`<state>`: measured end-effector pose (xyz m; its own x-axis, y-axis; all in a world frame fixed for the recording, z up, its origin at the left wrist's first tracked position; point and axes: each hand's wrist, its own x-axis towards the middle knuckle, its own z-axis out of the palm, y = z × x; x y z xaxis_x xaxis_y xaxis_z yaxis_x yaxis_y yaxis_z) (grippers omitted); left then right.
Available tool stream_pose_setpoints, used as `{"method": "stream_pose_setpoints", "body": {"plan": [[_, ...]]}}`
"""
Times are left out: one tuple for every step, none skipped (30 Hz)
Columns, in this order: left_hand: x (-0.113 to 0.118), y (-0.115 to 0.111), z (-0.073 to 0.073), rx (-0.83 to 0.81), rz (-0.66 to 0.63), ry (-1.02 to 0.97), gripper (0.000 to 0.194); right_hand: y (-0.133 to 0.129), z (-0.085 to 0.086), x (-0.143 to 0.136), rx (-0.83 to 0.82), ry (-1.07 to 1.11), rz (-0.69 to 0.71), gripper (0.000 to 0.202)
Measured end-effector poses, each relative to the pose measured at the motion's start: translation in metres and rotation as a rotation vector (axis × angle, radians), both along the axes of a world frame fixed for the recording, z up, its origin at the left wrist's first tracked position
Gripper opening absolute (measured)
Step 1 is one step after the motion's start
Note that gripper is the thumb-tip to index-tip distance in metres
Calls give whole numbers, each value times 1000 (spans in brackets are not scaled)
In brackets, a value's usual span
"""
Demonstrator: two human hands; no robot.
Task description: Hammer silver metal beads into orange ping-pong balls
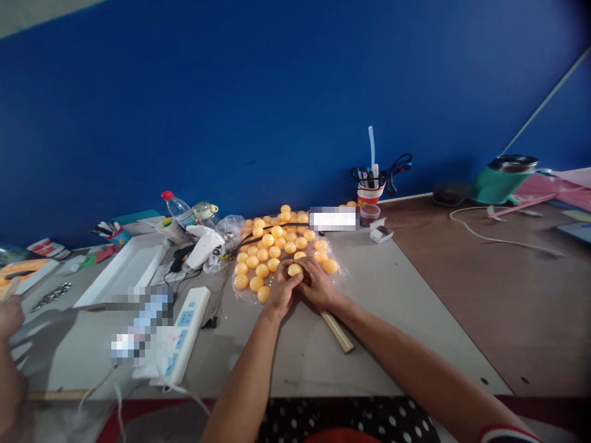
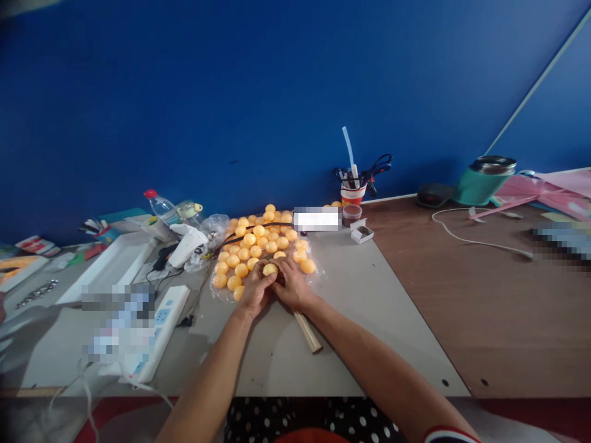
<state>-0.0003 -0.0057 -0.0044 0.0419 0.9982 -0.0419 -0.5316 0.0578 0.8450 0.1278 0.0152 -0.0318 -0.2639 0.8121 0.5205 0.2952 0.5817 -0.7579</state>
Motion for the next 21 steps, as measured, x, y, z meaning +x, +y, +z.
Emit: {"method": "stream_pose_setpoints", "body": {"plan": [[1, 0, 0, 6, -10, -10, 40, 0, 1, 0, -4, -1, 2, 51], [1, 0, 1, 10, -21, -33, 37, -1, 2, 0, -12, 2, -2, 51], [2, 0, 3, 11, -36, -66, 34, -1, 3, 1, -22, 7, -8, 50], [2, 0, 4, 7, -56, -103, 33, -2, 5, 1, -28, 13, -11, 50], [3, 0, 6, -4, -76, -138, 33, -2, 7, 1, -30, 19, -5, 51], [3, 0, 7, -22, -95, -165, 35, -3, 8, 2, -26, 22, 6, 53], [3, 1, 8, -43, -110, -184, 38, -4, 10, 2, -18, 22, 19, 54], [3, 1, 9, -61, -123, -192, 39, -4, 12, 3, -9, 20, 31, 54], [2, 1, 9, -76, -132, -192, 41, -5, 13, 3, -1, 17, 42, 54], [2, 1, 9, -86, -136, -189, 41, -5, 13, 3, 6, 15, 49, 54], [1, 1, 9, -94, -137, -185, 41, -5, 13, 3, 11, 14, 55, 54], [0, 1, 9, -99, -139, -183, 41, -4, 13, 3, 14, 14, 61, 54], [0, 1, 9, -101, -139, -182, 41, -4, 12, 3, 14, 17, 65, 54], [-1, 1, 9, -101, -136, -181, 41, -4, 12, 3, 12, 21, 67, 54], [-1, 1, 8, -97, -132, -181, 41, -3, 12, 3, 8, 27, 66, 52], [-1, 1, 8, -91, -126, -181, 41, -3, 12, 3, 3, 34, 63, 50], [-2, 1, 9, -85, -121, -182, 41, -3, 12, 3, -2, 43, 64, 46], [-2, 1, 9, -80, -120, -184, 40, -3, 13, 3, -6, 52, 69, 44], [-3, 1, 9, -78, -122, -187, 39, -3, 14, 3, -7, 59, 80, 42], [-3, 1, 10, -79, -129, -192, 38, -3, 15, 3, -6, 64, 96, 40], [-4, 1, 10, -79, -137, -195, 38, -2, 17, 4, -3, 67, 111, 40]]}}
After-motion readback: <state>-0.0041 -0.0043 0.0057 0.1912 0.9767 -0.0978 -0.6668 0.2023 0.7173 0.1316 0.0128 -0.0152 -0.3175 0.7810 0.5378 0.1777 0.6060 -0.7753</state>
